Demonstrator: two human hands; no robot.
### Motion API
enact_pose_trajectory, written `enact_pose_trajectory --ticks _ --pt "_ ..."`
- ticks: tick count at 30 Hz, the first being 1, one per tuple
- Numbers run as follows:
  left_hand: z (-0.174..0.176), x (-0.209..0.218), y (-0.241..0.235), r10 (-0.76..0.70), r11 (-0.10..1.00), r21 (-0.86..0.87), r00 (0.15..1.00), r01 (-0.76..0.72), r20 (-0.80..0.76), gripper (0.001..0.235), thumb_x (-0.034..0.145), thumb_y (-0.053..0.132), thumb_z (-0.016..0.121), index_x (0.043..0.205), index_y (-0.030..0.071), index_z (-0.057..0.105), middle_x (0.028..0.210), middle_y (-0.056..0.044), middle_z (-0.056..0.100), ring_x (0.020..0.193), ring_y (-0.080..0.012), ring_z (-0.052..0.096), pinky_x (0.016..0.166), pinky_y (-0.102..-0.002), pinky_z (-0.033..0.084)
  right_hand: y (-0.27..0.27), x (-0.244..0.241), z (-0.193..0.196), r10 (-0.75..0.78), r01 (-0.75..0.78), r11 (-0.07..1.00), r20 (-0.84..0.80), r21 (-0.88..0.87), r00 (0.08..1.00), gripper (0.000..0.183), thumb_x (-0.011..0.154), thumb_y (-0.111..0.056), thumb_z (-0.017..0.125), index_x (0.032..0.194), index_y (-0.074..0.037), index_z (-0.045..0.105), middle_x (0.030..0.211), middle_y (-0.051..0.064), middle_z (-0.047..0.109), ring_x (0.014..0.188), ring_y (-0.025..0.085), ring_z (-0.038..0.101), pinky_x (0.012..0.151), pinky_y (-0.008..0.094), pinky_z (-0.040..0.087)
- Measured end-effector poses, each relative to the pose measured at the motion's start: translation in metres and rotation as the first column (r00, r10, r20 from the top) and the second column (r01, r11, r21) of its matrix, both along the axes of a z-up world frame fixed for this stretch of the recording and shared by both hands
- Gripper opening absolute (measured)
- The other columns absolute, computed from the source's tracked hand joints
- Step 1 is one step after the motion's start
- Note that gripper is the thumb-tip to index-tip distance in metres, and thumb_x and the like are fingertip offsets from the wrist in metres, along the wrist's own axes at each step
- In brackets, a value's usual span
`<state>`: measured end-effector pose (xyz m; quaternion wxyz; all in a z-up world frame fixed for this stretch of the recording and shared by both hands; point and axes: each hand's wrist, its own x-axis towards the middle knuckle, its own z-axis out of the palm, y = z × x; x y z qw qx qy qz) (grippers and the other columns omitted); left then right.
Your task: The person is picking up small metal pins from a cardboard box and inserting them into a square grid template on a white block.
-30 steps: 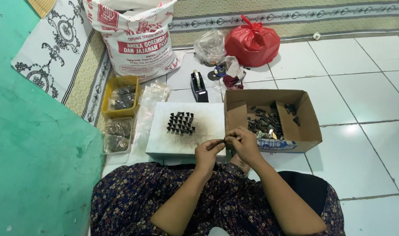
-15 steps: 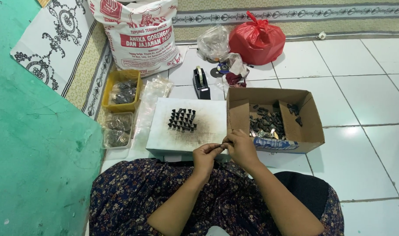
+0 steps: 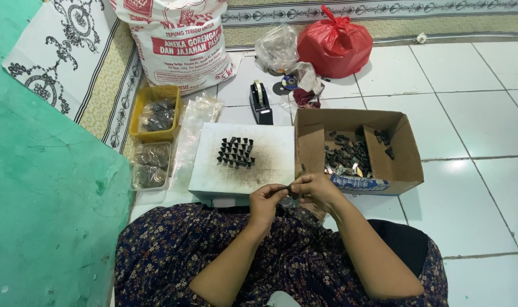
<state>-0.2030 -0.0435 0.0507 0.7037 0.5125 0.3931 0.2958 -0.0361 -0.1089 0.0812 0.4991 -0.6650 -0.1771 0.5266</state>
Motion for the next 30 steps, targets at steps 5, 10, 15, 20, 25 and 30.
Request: enact_pose_trajectory --ticks 5,10,15,20,25,30 --pt "0.004 0.0 -0.003 0.024 1.0 -0.017 1.0 -0.024 0.006 0.016 0.089 0.007 0.081 0.103 0.0 0.081 0.092 -0.016 0.08 0.092 -0.0184 0.071 0.081 -0.034 0.057 0.002 0.0 -0.008 0.003 -0.003 1.0 -0.029 -0.015 1.0 0.024 0.075 -0.005 0.089 0.089 0.008 0.075 0.078 0.01 0.06 0.073 0.019 0.066 0.061 0.028 0.066" --pt "0.009 0.002 -0.003 0.064 0.997 -0.032 0.998 -0.064 -0.017 0.016 0.085 0.006 0.083 0.099 0.0 0.082 0.087 -0.016 0.08 0.085 -0.0169 0.072 0.076 -0.032 0.057 0.005 -0.002 -0.015 -0.006 0.006 1.0 -0.04 -0.004 0.999 0.021 0.075 -0.003 0.088 0.088 0.008 0.075 0.075 0.01 0.06 0.073 0.019 0.064 0.064 0.032 0.067" --pt "0.029 0.003 0.016 0.143 0.99 0.014 0.988 -0.143 -0.061 0.014 0.084 0.009 0.083 0.096 0.002 0.081 0.084 -0.012 0.08 0.084 -0.0138 0.068 0.075 -0.032 0.055 0.021 -0.006 -0.009 -0.046 0.054 0.993 -0.086 0.101 0.995 0.028 0.083 -0.014 0.087 0.098 0.007 0.076 0.082 0.013 0.065 0.081 0.021 0.067 0.072 0.037 0.067" --pt "0.04 -0.008 0.051 0.109 0.991 0.095 0.985 -0.097 -0.136 0.017 0.088 0.01 0.079 0.104 0.005 0.082 0.091 -0.013 0.081 0.089 -0.0216 0.075 0.079 -0.034 0.056 0.045 -0.018 0.004 -0.01 0.005 0.983 0.028 0.185 1.0 0.033 0.081 -0.008 0.086 0.108 0.008 0.075 0.088 0.015 0.071 0.085 0.021 0.07 0.073 0.033 0.065" --pt "0.03 -0.019 0.088 0.173 0.93 0.366 0.918 -0.033 -0.357 0.016 0.084 0.01 0.076 0.097 0.015 0.083 0.091 -0.008 0.079 0.089 -0.0261 0.074 0.081 -0.036 0.057 0.079 -0.018 -0.018 -0.049 0.004 0.968 0.176 0.251 0.983 0.028 0.082 -0.006 0.085 0.106 0.007 0.076 0.086 0.018 0.074 0.083 0.022 0.071 0.07 0.034 0.065" --pt "-0.011 -0.015 0.11 0.442 0.427 0.881 0.804 0.202 -0.398 0.029 0.083 0.012 0.074 0.11 0.025 0.077 0.11 0.001 0.07 0.105 -0.0214 0.058 0.091 -0.041 0.045 0.115 -0.015 -0.042 -0.064 -0.075 0.975 0.588 0.209 0.806 0.02 0.086 -0.015 0.083 0.105 -0.01 0.081 0.087 0.012 0.078 0.088 0.02 0.073 0.076 0.036 0.062"
